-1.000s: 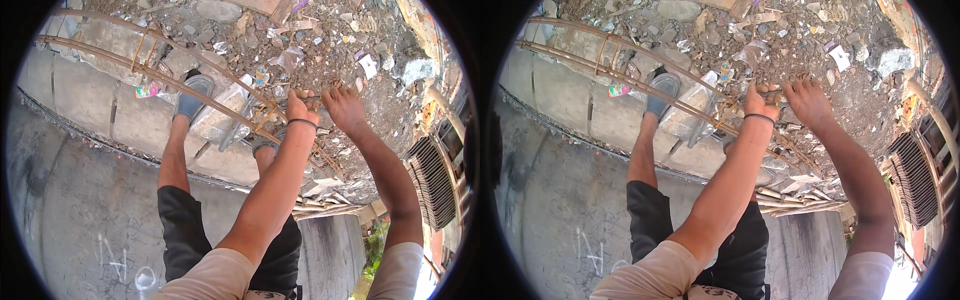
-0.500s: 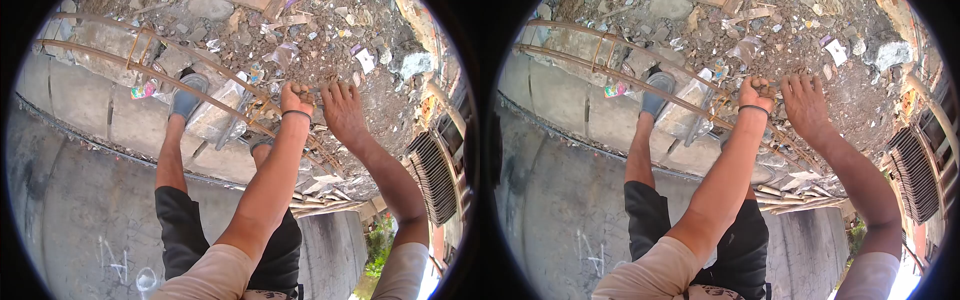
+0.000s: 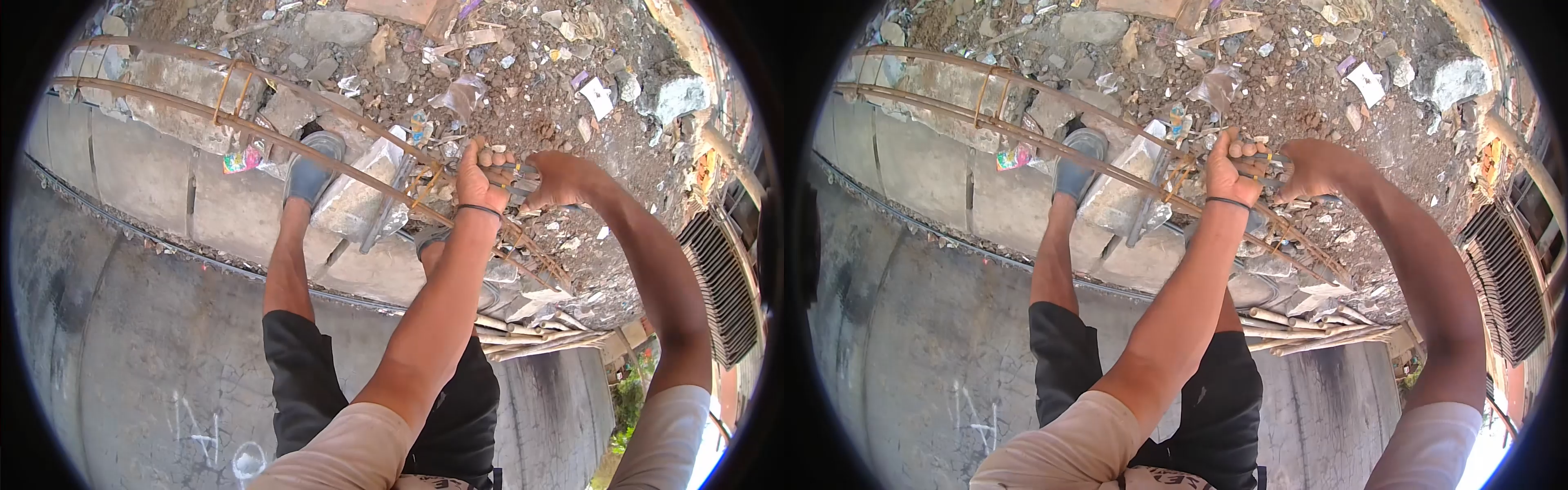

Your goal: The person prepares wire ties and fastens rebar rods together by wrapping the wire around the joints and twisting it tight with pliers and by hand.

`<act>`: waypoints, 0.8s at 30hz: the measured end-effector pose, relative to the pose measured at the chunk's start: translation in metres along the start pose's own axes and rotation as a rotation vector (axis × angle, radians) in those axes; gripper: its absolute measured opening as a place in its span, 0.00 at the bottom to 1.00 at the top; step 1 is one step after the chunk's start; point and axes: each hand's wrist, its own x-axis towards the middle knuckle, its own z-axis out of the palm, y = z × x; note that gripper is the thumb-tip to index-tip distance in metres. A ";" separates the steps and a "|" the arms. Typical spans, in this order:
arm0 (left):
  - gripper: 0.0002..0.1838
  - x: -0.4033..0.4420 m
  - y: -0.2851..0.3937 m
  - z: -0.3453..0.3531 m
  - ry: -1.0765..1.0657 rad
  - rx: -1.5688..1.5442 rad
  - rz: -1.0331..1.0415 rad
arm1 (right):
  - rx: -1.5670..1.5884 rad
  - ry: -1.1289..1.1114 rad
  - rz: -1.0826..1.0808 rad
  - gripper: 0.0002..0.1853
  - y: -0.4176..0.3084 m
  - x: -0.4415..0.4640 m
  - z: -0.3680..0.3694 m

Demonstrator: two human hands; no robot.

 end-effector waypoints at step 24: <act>0.19 -0.046 -0.004 0.003 0.206 0.280 0.026 | 0.253 -0.253 0.063 0.25 0.008 -0.003 0.014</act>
